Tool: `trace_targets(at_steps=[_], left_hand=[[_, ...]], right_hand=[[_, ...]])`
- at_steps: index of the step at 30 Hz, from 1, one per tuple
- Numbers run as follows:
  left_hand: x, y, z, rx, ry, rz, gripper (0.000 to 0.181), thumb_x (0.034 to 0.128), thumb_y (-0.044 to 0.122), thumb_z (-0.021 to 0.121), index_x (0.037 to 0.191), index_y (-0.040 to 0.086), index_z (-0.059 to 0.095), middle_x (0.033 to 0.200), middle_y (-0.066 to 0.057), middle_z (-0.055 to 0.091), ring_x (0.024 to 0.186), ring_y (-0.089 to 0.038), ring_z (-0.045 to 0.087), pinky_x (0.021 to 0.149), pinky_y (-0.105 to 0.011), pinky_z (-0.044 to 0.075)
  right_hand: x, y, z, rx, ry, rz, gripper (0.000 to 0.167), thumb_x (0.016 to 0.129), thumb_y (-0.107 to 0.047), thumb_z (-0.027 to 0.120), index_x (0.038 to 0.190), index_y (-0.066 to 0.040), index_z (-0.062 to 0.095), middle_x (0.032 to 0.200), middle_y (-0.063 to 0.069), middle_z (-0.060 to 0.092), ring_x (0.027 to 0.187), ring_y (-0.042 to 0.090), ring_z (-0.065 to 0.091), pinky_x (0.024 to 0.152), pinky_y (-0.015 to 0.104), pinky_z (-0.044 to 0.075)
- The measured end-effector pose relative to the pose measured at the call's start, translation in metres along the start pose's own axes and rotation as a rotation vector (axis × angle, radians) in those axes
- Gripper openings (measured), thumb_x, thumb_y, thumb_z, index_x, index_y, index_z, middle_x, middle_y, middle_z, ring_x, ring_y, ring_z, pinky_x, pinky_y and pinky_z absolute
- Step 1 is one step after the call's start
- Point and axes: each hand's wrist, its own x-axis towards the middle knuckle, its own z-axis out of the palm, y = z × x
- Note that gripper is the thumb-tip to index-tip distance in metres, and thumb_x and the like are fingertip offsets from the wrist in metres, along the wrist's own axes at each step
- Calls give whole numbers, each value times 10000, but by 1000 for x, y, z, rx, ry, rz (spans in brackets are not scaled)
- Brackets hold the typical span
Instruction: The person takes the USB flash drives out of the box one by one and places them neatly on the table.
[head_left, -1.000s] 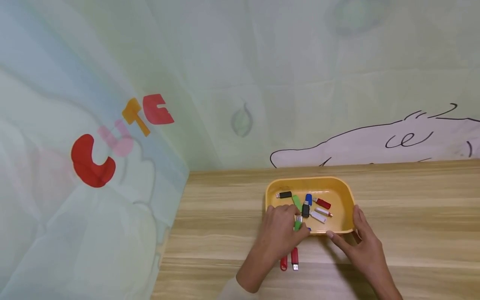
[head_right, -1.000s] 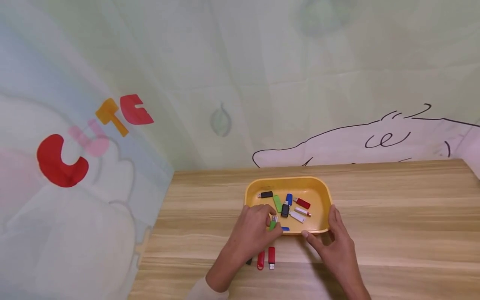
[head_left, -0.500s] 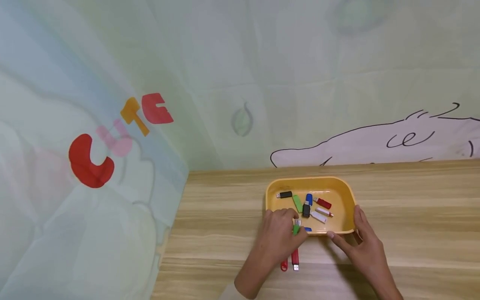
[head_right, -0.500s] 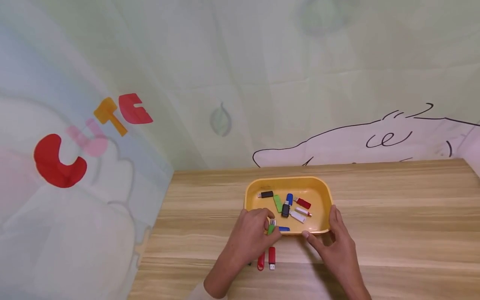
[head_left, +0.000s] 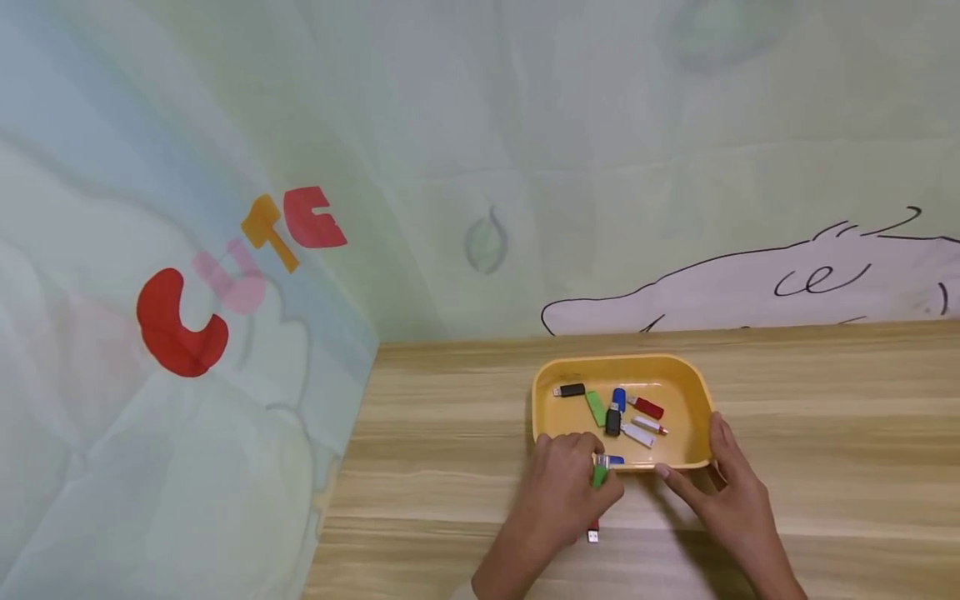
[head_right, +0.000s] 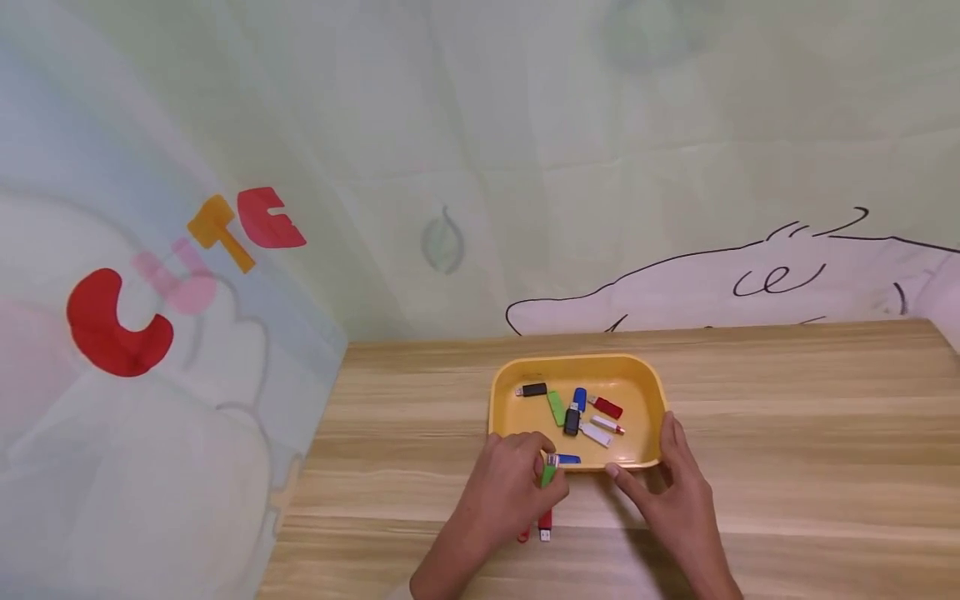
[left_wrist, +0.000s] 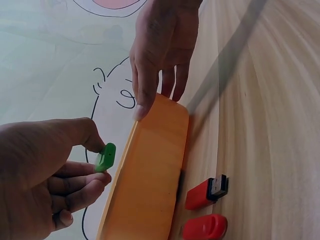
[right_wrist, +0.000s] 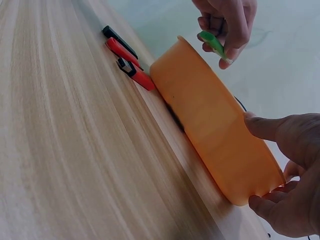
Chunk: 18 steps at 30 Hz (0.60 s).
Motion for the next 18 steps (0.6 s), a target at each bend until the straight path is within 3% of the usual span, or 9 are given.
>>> trace_targets(at_steps=[5,8,14,18], left_hand=[[-5,0,4,2,47,30,167,832,252,820,903,122,743,665,135,582,603,15,435,635,-179,305],[-9,1,6,-3,57,42,156,819,232,819,890,123,734,662,139,568,601,20,427,640,-175,301],[-13,2,7,-14,46,27,148,823,229,807,881,123,721,639,153,499,585,21,395,642,-172,292],[-15,3,9,-31,35,15,149,838,246,802,884,131,720,641,158,497,588,26,406,650,-168,302]], right_hand=[[0,0,0,25,-5,-8,1098,886,-210,882,1657,6,130,1757,243,84,1605,474,182,1033,42,293],[-1,1,0,20,-2,-1,1090,886,-213,883,1654,9,143,1756,242,88,1607,465,175,1011,15,280],[-2,0,0,13,-2,1,1094,897,-238,875,1657,3,127,1760,230,73,1619,445,146,1068,92,303],[-1,0,0,8,-3,-4,1098,896,-242,876,1657,8,124,1759,235,75,1620,443,145,1031,29,280]])
